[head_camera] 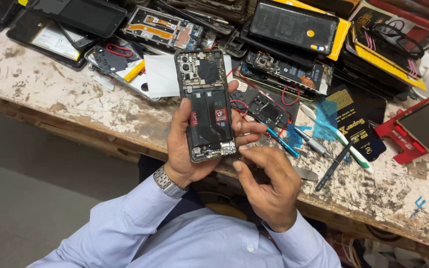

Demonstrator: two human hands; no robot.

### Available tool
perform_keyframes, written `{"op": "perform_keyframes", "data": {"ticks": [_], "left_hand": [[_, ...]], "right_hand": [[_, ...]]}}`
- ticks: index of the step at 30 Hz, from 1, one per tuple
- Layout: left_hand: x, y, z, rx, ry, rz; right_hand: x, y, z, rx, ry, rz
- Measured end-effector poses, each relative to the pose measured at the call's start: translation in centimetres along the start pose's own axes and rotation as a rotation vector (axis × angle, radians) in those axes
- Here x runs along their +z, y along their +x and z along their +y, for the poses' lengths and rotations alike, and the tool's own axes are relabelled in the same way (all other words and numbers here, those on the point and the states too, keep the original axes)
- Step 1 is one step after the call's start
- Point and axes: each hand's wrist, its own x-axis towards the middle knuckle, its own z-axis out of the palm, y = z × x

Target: The person repairs a disassembled smartphone at a cluttered workbench, pressing and seating internal components and connectors inside the phone frame by hand. They hold up a replacement display assembly with branded packaging, align it with the phone body, and continue pressing parts into place while turning the phone over.

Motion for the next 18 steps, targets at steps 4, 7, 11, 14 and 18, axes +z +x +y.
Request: {"op": "perform_keyframes", "data": {"ticks": [4,7,11,14,18], "left_hand": [[-0.2,-0.1,0.3,-0.014,-0.030,-0.042],[-0.2,-0.2,0.6,-0.017,-0.021,-0.047],[-0.2,-0.2,1.1,-0.015,-0.009,-0.029],[-0.4,0.0,1.7,-0.021,-0.038,-0.025],[-0.9,0.4,2.4,-0.016,-0.070,-0.039]], "right_hand": [[0.1,0.4,0.3,-0.025,0.025,-0.022],[0.2,0.8,0.3,-0.051,-0.045,-0.101],[0.9,1.5,0.3,-0.096,-0.091,-0.128],[1.5,2.1,0.3,-0.144,-0.131,-0.129],[2.2,2.8,0.5,-0.169,-0.150,-0.148]]}}
